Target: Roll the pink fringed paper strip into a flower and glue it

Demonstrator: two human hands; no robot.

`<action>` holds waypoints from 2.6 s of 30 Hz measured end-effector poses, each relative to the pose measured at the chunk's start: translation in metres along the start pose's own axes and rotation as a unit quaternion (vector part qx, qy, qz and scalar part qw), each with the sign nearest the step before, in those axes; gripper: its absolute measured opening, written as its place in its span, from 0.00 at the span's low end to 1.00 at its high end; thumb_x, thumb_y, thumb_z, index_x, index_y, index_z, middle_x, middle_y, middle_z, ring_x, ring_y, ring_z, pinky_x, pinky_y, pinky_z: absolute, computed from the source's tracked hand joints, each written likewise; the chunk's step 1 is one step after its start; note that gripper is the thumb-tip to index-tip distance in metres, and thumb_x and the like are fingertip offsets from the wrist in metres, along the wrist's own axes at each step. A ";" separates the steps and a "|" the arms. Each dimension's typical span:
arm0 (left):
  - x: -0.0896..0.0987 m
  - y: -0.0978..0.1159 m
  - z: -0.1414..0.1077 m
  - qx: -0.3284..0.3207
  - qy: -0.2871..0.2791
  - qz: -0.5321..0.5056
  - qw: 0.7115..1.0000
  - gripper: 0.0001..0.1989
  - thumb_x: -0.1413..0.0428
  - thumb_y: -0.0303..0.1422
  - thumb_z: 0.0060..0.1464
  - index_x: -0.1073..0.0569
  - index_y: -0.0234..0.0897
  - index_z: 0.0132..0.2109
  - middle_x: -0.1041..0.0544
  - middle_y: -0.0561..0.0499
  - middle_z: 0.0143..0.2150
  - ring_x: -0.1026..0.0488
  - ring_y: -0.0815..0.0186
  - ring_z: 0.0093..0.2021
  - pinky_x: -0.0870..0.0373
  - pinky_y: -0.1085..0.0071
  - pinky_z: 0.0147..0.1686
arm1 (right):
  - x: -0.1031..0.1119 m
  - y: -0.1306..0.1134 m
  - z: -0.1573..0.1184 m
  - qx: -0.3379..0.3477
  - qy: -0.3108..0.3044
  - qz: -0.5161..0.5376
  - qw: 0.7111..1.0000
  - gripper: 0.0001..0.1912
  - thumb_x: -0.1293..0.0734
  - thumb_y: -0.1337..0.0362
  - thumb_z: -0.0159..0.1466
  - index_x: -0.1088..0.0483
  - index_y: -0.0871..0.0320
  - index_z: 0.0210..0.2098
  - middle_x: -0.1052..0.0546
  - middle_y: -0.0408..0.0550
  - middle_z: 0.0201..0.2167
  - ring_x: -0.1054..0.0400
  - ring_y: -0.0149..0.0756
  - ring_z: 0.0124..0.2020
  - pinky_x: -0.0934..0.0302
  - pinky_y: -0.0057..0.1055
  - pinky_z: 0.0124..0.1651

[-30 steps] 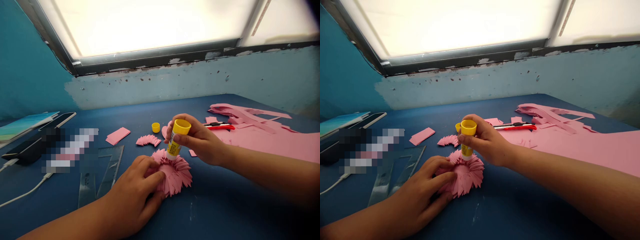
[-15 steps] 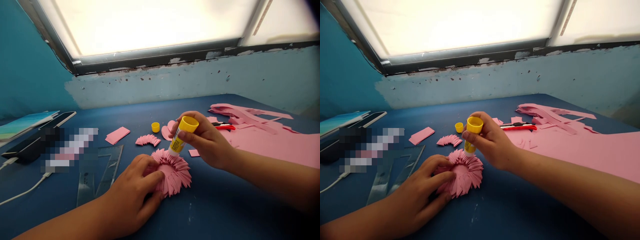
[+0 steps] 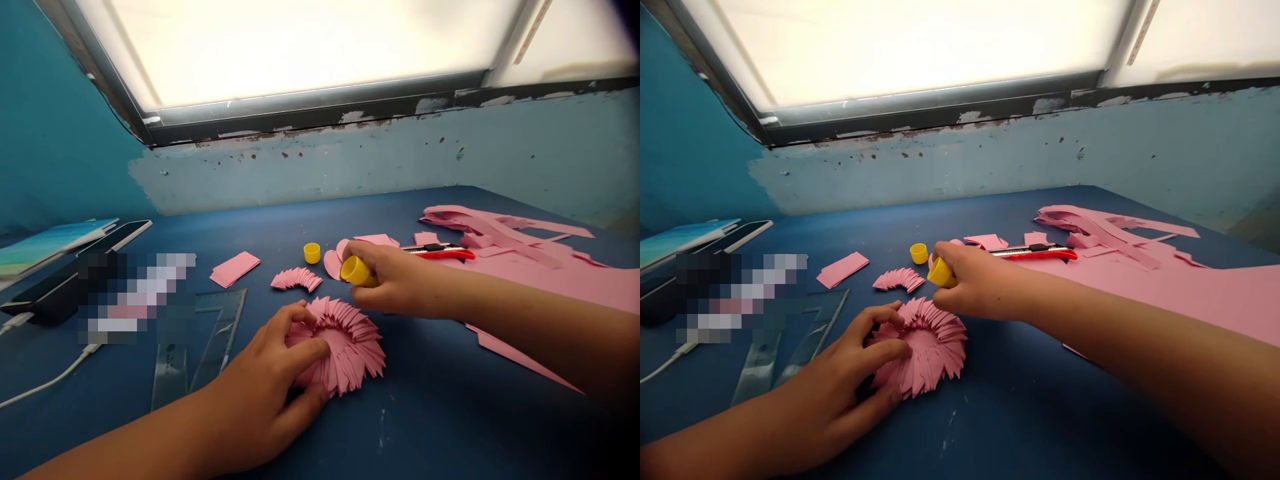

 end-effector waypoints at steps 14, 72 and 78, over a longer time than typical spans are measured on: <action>0.001 -0.001 0.003 -0.010 -0.024 0.003 1.000 0.12 0.49 0.31 0.51 0.30 0.39 0.44 0.44 0.43 0.61 0.45 0.55 0.60 0.39 0.59 0.54 | -0.018 0.007 0.017 0.000 -0.032 -0.047 0.998 0.11 0.37 0.66 0.49 0.38 0.54 0.33 0.27 0.43 0.32 0.34 0.31 0.28 0.46 0.23 0.25; 0.000 -0.001 0.001 -0.041 -0.012 0.011 0.999 0.14 0.49 0.31 0.53 0.33 0.39 0.48 0.43 0.44 0.62 0.49 0.55 0.63 0.43 0.54 0.57 | -0.019 0.001 0.013 0.070 -0.014 -0.047 0.996 0.11 0.37 0.68 0.48 0.36 0.54 0.33 0.29 0.40 0.30 0.37 0.29 0.27 0.49 0.24 0.25; 0.002 0.003 0.004 -0.047 -0.005 0.009 0.999 0.13 0.50 0.29 0.52 0.33 0.38 0.46 0.42 0.43 0.61 0.45 0.56 0.60 0.39 0.57 0.55 | -0.017 0.005 0.011 0.088 -0.010 -0.016 0.996 0.11 0.38 0.67 0.50 0.37 0.54 0.35 0.28 0.43 0.34 0.35 0.32 0.31 0.46 0.24 0.28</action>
Point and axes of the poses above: each hand's wrist, its own z-axis towards the middle knuckle, its own x-axis out of the back of the hand, y = z × x, the point moved 2 cm from there along z, towards the middle knuckle
